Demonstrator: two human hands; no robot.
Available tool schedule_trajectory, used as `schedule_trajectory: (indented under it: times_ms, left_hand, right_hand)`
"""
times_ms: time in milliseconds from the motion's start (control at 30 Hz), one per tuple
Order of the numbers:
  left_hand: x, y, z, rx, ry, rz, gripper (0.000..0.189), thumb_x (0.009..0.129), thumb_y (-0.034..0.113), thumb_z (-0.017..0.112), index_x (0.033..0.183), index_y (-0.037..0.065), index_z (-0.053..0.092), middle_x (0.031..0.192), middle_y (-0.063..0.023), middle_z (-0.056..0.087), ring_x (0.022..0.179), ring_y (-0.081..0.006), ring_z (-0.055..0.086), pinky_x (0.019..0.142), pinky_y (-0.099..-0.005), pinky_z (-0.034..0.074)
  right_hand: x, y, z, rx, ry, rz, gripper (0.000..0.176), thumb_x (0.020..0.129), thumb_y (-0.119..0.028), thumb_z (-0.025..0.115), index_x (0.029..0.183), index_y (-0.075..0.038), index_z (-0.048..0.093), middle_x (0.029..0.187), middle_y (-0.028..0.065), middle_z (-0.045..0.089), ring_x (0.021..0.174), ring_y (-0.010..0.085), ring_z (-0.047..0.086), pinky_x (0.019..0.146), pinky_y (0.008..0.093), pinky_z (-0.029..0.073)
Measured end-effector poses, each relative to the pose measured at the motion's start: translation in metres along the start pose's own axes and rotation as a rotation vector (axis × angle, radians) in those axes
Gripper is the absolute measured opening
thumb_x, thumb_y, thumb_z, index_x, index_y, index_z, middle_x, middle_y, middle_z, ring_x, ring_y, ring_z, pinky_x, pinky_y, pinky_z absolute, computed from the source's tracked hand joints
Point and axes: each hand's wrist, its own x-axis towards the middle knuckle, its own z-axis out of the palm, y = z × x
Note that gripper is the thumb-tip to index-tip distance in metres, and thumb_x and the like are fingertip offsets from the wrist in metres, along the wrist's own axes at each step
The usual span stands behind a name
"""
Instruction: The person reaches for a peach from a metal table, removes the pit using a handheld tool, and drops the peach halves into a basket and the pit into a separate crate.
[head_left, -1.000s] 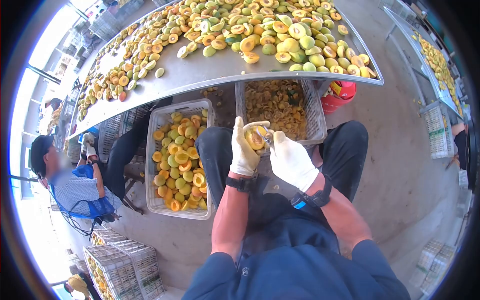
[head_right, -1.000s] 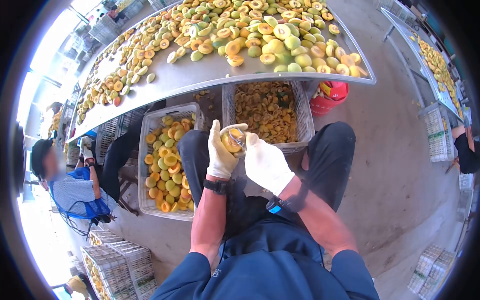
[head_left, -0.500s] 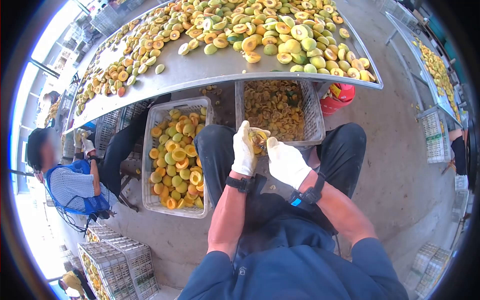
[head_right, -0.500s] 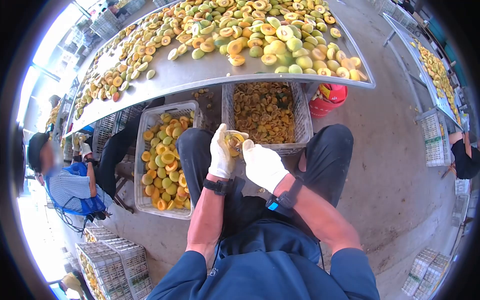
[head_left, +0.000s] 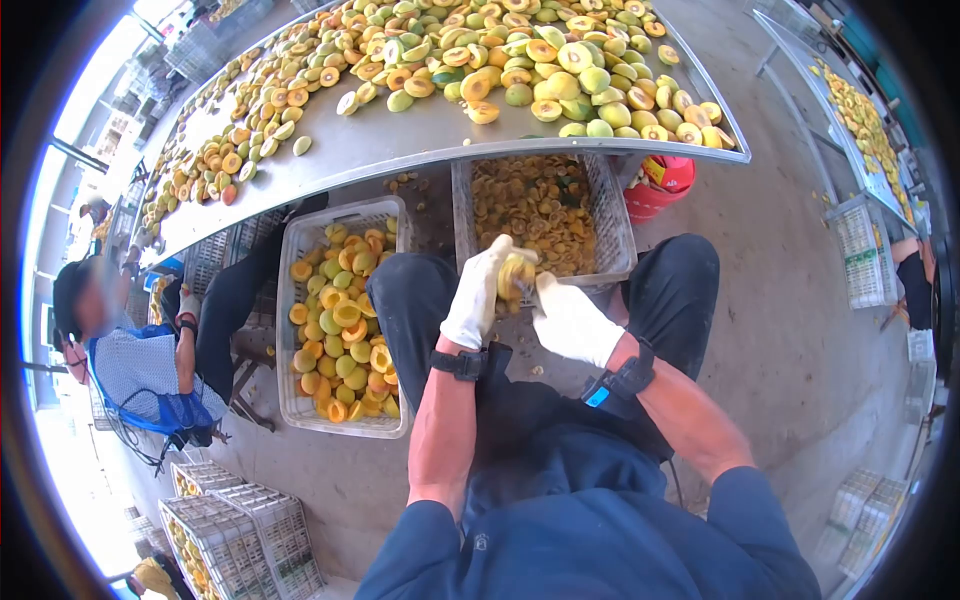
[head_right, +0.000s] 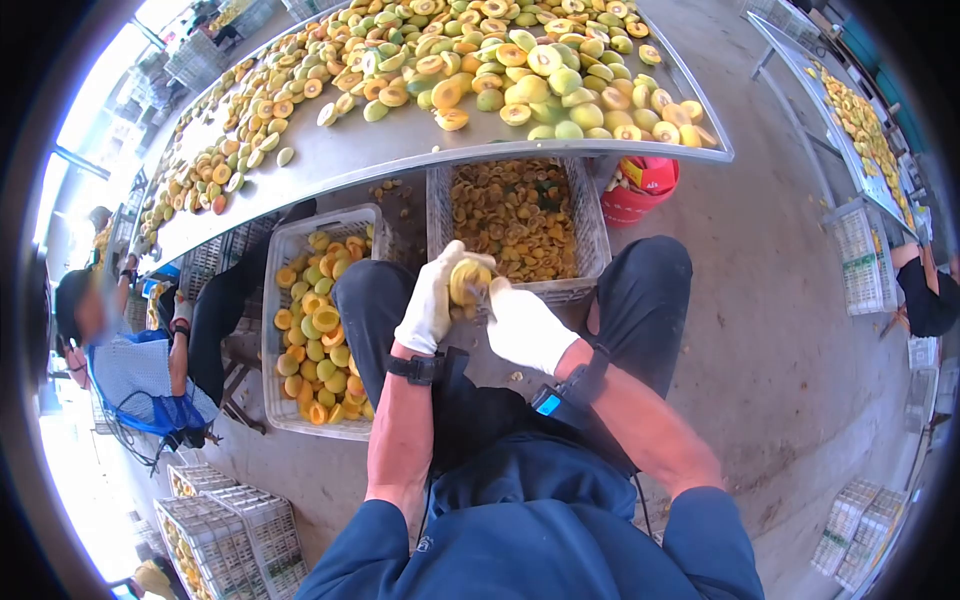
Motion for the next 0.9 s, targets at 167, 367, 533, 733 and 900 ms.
schedule_trajectory:
  times_ms: [167,367,533,733,900]
  left_hand:
    - [0.003,-0.016,0.017,-0.028,0.190,0.423,0.033,0.100,0.030,0.055,0.109,0.000,0.065,0.092,-0.0107,0.070,0.077,-0.0128,0.064,0.071,-0.0266,0.052]
    - [0.006,-0.023,0.016,-0.481,0.253,0.193,0.025,0.092,0.017,0.059,0.106,-0.002,0.065,0.085,-0.0138,0.068,0.073,-0.0200,0.065,0.068,-0.0314,0.054]
    - [0.013,-0.030,0.010,-0.478,0.259,0.235,0.024,0.086,0.010,0.057,0.105,-0.003,0.066,0.080,-0.0155,0.068,0.070,-0.0218,0.065,0.065,-0.0334,0.056]
    - [0.015,-0.036,0.010,-0.492,0.331,0.290,0.019,0.085,0.006,0.057,0.099,-0.003,0.067,0.076,-0.0156,0.069,0.060,-0.0207,0.065,0.057,-0.0314,0.055]
    - [0.007,-0.029,0.015,-0.382,0.335,0.375,0.019,0.085,0.005,0.058,0.098,-0.004,0.066,0.075,-0.0160,0.069,0.058,-0.0197,0.064,0.056,-0.0288,0.054]
  right_hand:
    - [0.009,-0.015,0.006,0.186,0.004,0.111,0.028,0.085,-0.010,0.054,0.106,0.008,0.050,0.077,0.0262,0.062,0.074,0.0430,0.063,0.066,0.0463,0.051]
    - [0.011,-0.016,0.016,0.025,-0.046,0.008,0.032,0.081,-0.008,0.052,0.106,0.011,0.050,0.079,0.0270,0.063,0.077,0.0427,0.063,0.066,0.0472,0.052]
    - [0.009,-0.012,0.024,0.071,-0.061,-0.008,0.034,0.079,-0.007,0.052,0.107,0.012,0.050,0.078,0.0251,0.063,0.075,0.0425,0.062,0.065,0.0473,0.051]
    - [0.013,-0.005,0.026,0.122,-0.103,-0.029,0.035,0.078,-0.007,0.054,0.108,0.011,0.050,0.078,0.0248,0.063,0.075,0.0426,0.062,0.066,0.0469,0.051]
    - [0.011,-0.001,0.034,0.205,-0.082,-0.049,0.032,0.080,-0.005,0.051,0.110,0.006,0.050,0.086,0.0252,0.063,0.073,0.0425,0.062,0.068,0.0457,0.052]
